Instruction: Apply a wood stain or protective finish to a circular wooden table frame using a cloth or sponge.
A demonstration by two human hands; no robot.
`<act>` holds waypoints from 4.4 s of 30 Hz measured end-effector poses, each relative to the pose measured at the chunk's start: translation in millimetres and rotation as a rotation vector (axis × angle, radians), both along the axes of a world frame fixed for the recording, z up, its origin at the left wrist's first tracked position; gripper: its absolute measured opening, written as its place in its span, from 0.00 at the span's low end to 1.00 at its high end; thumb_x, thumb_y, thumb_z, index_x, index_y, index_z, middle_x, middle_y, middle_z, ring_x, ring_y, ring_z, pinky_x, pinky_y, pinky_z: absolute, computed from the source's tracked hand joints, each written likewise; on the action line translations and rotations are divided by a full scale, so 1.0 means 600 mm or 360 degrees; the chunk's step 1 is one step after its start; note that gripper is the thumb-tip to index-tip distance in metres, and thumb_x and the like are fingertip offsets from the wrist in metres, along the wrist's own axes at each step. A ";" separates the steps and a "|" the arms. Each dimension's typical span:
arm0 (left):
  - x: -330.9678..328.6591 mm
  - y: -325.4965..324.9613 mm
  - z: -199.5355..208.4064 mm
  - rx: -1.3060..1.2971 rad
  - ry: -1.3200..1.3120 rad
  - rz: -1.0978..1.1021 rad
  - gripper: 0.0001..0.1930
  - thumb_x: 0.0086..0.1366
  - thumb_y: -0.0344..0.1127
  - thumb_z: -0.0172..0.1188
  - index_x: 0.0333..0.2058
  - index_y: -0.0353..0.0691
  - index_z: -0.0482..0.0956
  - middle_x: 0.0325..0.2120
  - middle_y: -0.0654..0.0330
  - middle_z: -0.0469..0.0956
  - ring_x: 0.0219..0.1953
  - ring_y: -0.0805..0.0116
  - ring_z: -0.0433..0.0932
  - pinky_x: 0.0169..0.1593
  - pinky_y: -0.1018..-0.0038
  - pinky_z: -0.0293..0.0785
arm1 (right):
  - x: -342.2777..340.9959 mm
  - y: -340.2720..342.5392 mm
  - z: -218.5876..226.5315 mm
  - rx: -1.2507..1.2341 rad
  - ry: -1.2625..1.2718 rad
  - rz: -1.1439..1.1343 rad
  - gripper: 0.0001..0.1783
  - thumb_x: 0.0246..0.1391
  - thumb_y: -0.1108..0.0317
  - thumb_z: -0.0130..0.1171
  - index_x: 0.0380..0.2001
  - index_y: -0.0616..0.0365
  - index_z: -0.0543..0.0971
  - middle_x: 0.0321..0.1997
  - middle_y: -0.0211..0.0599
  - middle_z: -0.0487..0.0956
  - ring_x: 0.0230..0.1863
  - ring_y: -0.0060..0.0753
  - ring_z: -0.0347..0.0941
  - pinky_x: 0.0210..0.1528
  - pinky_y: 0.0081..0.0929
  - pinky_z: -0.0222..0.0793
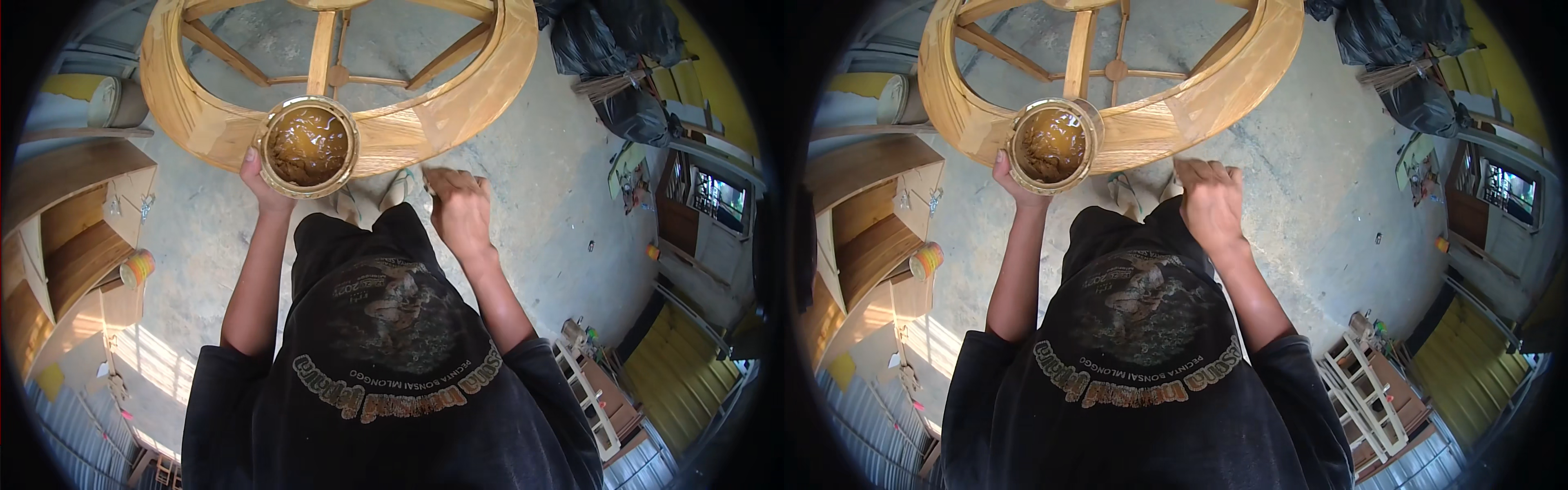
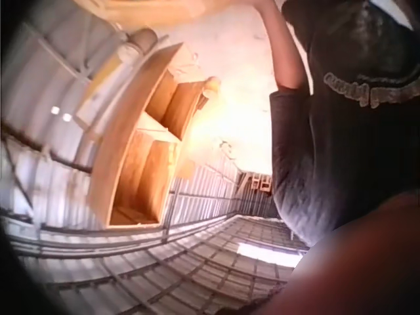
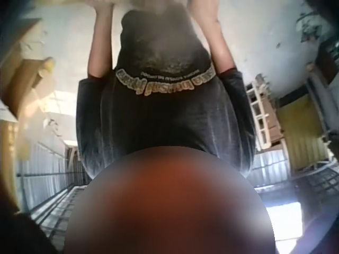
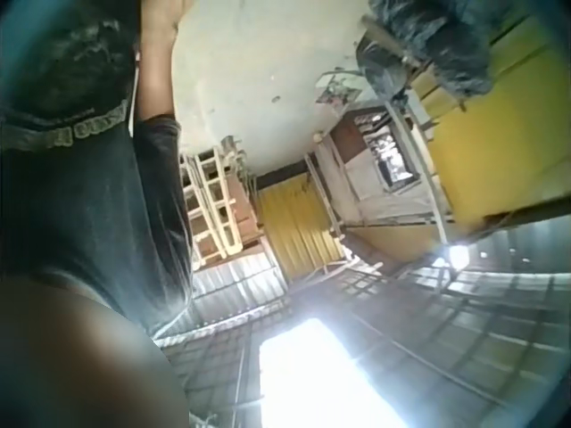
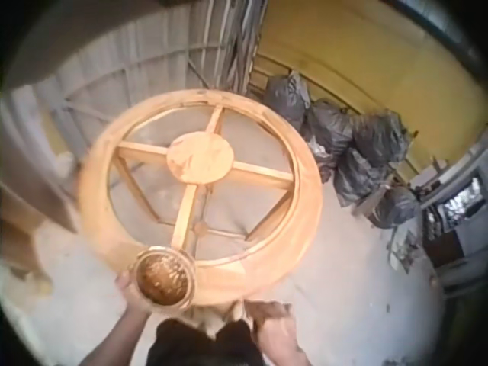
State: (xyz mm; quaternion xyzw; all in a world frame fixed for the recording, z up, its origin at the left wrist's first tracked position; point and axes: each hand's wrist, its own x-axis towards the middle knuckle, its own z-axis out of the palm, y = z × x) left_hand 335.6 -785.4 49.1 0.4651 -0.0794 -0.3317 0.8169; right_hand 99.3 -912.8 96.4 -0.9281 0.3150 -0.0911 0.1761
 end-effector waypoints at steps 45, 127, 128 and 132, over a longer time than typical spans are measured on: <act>-0.056 -0.028 -0.030 -0.0226 -0.0089 -0.0135 0.44 0.56 0.62 0.42 0.60 0.27 0.61 0.54 0.44 0.70 0.57 0.52 0.71 0.60 0.57 0.67 | -0.100 -0.200 -0.042 -0.0474 -0.0386 0.0238 0.26 0.41 0.85 0.57 0.46 0.54 0.81 0.49 0.36 0.80 0.53 0.48 0.72 0.56 0.35 0.69; -0.107 -0.193 -0.010 0.0006 -0.0037 -0.1119 0.56 0.50 0.70 0.53 0.62 0.24 0.55 0.54 0.42 0.68 0.54 0.55 0.72 0.58 0.61 0.71 | -0.171 -0.014 -0.071 0.1797 -0.2202 -0.1577 0.05 0.62 0.72 0.54 0.39 0.62 0.73 0.35 0.34 0.79 0.31 0.23 0.75 0.33 0.22 0.73; -0.113 -0.191 -0.012 0.0017 -0.0068 -0.1084 0.56 0.50 0.70 0.53 0.62 0.24 0.55 0.54 0.43 0.69 0.54 0.55 0.72 0.58 0.61 0.71 | -0.179 -0.013 -0.071 0.1785 -0.2080 -0.1557 0.06 0.63 0.70 0.54 0.39 0.62 0.73 0.35 0.34 0.78 0.30 0.20 0.74 0.33 0.19 0.72; -0.141 -0.168 -0.035 0.0013 -0.0103 -0.1114 0.54 0.50 0.71 0.52 0.62 0.29 0.58 0.57 0.45 0.66 0.58 0.52 0.69 0.59 0.57 0.69 | -0.225 -0.027 -0.120 0.1451 -0.1576 -0.1518 0.16 0.67 0.64 0.47 0.45 0.66 0.76 0.37 0.35 0.79 0.38 0.27 0.76 0.41 0.27 0.73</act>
